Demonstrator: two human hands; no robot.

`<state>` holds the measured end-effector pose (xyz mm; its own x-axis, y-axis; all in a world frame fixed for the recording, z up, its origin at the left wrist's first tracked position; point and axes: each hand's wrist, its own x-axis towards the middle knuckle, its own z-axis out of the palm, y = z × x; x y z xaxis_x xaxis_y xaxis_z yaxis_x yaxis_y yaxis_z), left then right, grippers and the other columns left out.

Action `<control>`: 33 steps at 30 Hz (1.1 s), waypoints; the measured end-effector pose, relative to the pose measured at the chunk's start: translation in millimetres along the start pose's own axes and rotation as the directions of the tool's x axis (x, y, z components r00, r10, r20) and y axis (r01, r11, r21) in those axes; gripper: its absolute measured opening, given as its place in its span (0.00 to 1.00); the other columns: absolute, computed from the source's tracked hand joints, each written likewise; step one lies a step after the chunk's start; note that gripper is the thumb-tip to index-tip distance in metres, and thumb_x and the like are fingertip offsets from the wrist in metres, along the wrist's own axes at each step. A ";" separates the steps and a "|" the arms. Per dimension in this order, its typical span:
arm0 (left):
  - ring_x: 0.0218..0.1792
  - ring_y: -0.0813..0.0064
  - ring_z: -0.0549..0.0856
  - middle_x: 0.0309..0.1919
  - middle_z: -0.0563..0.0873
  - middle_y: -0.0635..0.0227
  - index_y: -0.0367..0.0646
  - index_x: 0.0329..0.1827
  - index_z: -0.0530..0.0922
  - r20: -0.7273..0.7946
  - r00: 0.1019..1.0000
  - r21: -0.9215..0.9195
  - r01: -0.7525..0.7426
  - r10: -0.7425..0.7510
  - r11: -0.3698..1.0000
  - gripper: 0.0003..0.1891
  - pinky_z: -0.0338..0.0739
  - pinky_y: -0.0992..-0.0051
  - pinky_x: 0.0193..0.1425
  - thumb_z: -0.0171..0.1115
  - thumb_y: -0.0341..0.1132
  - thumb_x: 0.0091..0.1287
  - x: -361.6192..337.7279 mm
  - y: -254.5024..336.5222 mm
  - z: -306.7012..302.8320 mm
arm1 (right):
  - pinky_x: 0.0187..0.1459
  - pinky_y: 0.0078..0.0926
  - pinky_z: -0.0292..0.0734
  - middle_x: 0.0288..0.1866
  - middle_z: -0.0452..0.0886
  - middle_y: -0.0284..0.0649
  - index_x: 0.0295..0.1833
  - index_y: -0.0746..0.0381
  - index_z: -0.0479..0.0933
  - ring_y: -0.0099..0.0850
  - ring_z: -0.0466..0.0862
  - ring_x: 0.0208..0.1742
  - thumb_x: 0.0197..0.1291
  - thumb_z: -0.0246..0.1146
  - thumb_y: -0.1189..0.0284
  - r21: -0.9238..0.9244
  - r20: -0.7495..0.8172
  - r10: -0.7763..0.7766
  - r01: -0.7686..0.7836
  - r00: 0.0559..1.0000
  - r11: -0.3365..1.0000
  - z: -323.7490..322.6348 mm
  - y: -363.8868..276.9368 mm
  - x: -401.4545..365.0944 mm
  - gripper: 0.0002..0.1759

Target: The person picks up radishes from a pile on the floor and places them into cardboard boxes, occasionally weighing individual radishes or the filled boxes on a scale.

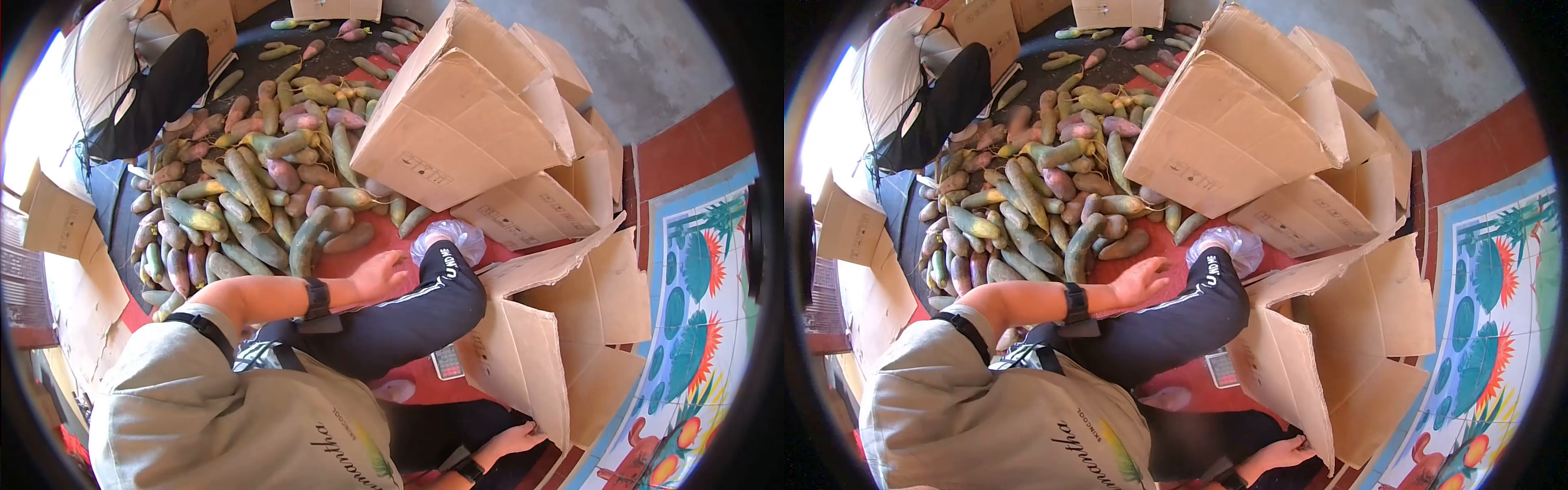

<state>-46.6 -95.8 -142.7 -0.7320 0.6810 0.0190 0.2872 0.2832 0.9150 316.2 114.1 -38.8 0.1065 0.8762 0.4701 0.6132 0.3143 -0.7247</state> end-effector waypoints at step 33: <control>0.53 0.64 0.76 0.53 0.74 0.60 0.40 0.48 0.77 -0.139 0.644 0.751 0.564 -0.752 0.344 0.18 0.72 0.69 0.54 0.54 0.39 0.57 -56.9 -214.1 -165.9 | 0.58 0.36 0.66 0.58 0.65 0.62 0.64 0.76 0.49 0.48 0.71 0.57 0.51 0.44 0.86 -0.010 0.041 -0.039 0.040 0.998 0.999 -2.3 8.2 5.2 0.31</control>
<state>-169.0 -307.2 -272.8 -0.7738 0.1317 -0.6196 0.1501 0.9884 0.0226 323.6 120.3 -41.2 0.0501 0.8774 0.4772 0.6244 0.3454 -0.7006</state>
